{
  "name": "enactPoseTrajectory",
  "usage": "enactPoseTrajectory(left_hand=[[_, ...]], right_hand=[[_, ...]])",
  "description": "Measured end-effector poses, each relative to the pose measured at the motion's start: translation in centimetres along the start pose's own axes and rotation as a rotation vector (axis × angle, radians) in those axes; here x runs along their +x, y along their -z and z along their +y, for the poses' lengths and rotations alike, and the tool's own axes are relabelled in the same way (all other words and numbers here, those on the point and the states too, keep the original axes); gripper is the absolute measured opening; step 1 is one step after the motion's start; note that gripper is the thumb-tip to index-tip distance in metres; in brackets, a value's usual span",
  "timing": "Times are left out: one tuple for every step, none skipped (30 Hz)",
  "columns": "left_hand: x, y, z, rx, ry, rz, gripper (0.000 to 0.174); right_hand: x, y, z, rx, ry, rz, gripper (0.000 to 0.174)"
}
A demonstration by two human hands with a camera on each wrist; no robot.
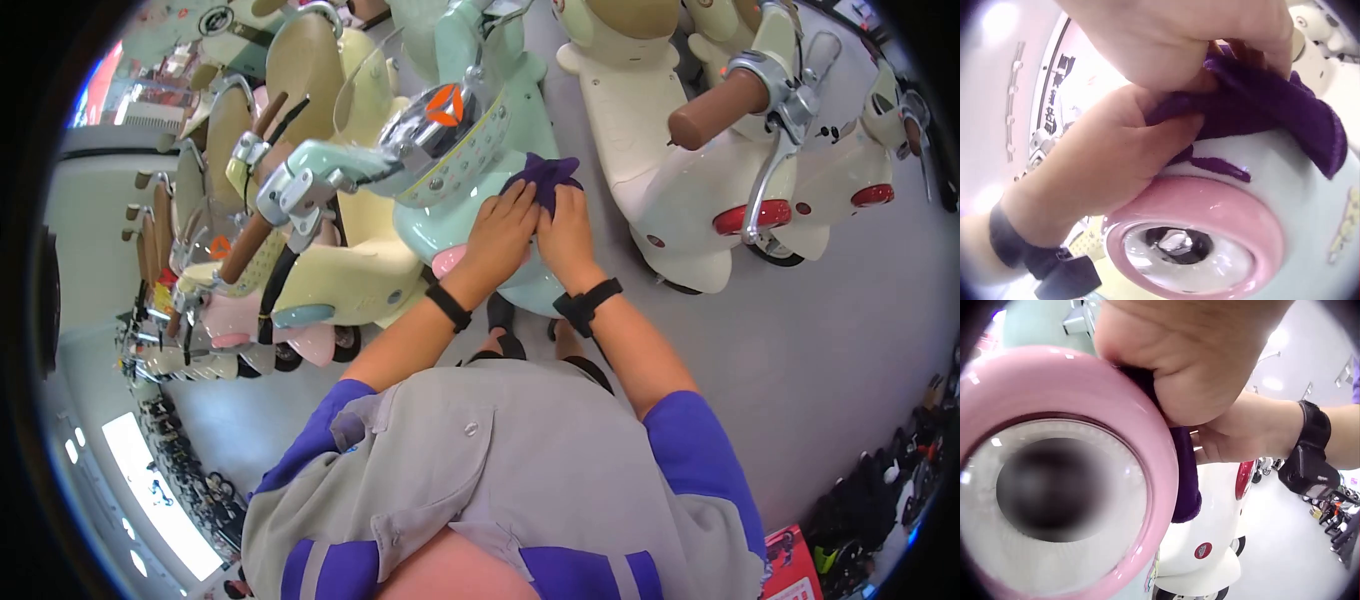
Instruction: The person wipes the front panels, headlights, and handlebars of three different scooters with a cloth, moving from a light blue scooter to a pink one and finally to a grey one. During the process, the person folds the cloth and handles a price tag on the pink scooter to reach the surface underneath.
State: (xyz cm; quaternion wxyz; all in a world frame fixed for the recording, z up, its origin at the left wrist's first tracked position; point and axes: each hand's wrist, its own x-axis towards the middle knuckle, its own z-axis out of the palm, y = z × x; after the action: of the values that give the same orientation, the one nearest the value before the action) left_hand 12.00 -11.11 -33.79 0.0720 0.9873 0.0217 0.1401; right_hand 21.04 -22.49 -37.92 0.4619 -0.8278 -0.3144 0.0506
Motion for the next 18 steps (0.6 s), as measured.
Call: enactPoseTrajectory(left_hand=[[-0.9, 0.8, -0.1, -0.043, 0.001, 0.008, 0.042], [-2.0, 2.0, -0.3, -0.082, 0.007, 0.012, 0.042], [-3.5, 3.0, -0.7, -0.116, 0.011, 0.018, 0.043], [-5.0, 3.6, -1.4, -0.125, 0.033, 0.020, 0.043], [-6.4, 4.1, -2.4, -0.132, 0.042, 0.023, 0.044], [-7.6, 4.8, -3.5, -0.141, 0.040, 0.025, 0.044], [-8.7, 5.6, -4.6, -0.185, 0.043, 0.028, 0.044], [-9.9, 6.2, -5.9, -0.201, 0.038, 0.034, 0.043], [-11.1, 6.2, -7.4, -0.219, 0.031, 0.049, 0.042], [-12.3, 5.7, -9.0, -0.242, 0.026, 0.069, 0.042], [-13.8, 4.4, -10.9, -0.237, 0.029, 0.085, 0.041], [-15.6, 3.1, -12.7, -0.219, 0.052, 0.107, 0.041], [-17.3, 1.9, -14.5, -0.198, 0.078, 0.133, 0.041], [-18.2, 1.3, -15.6, -0.174, 0.104, 0.159, 0.041], [-18.8, 1.5, -16.1, -0.304, 0.329, 0.098, 0.039], [-19.4, 1.8, -16.7, -0.433, 0.549, 0.031, 0.036], [-19.9, 2.0, -17.4, -0.560, 0.764, -0.044, 0.034], [-20.8, 0.7, -18.1, -0.581, 0.684, 0.208, 0.035]], right_hand=[[-0.5, 0.1, -0.9, -0.001, 0.015, -0.001, 0.041], [-1.1, 0.3, -2.1, 0.003, 0.029, -0.007, 0.041], [-1.7, 0.4, -3.4, 0.012, 0.045, -0.010, 0.041], [-2.0, 0.3, -4.7, -0.024, 0.101, -0.035, 0.039], [-2.2, 0.1, -6.2, -0.059, 0.155, -0.046, 0.038], [-2.6, -0.4, -7.5, -0.097, 0.204, -0.047, 0.037], [-2.9, -1.2, -8.6, -0.123, 0.233, -0.064, 0.039], [-3.0, -2.0, -9.9, -0.156, 0.262, -0.079, 0.040], [-2.7, -2.7, -11.0, -0.196, 0.297, -0.093, 0.042], [-2.6, -3.8, -12.2, -0.217, 0.333, -0.113, 0.041], [-2.8, -5.1, -13.3, -0.241, 0.368, -0.143, 0.041], [-3.2, -6.5, -14.2, -0.265, 0.405, -0.180, 0.041], [-3.3, -8.3, -14.5, -0.254, 0.470, -0.198, 0.037], [-3.4, -9.8, -14.7, -0.240, 0.538, -0.215, 0.034], [-3.5, -10.5, -15.5, -0.158, 0.494, -0.378, 0.030], [-3.6, -10.9, -16.0, -0.104, 0.434, -0.369, 0.031], [-3.7, -11.2, -16.5, -0.047, 0.372, -0.356, 0.032], [-4.0, -11.3, -16.9, 0.011, 0.307, -0.340, 0.034]])
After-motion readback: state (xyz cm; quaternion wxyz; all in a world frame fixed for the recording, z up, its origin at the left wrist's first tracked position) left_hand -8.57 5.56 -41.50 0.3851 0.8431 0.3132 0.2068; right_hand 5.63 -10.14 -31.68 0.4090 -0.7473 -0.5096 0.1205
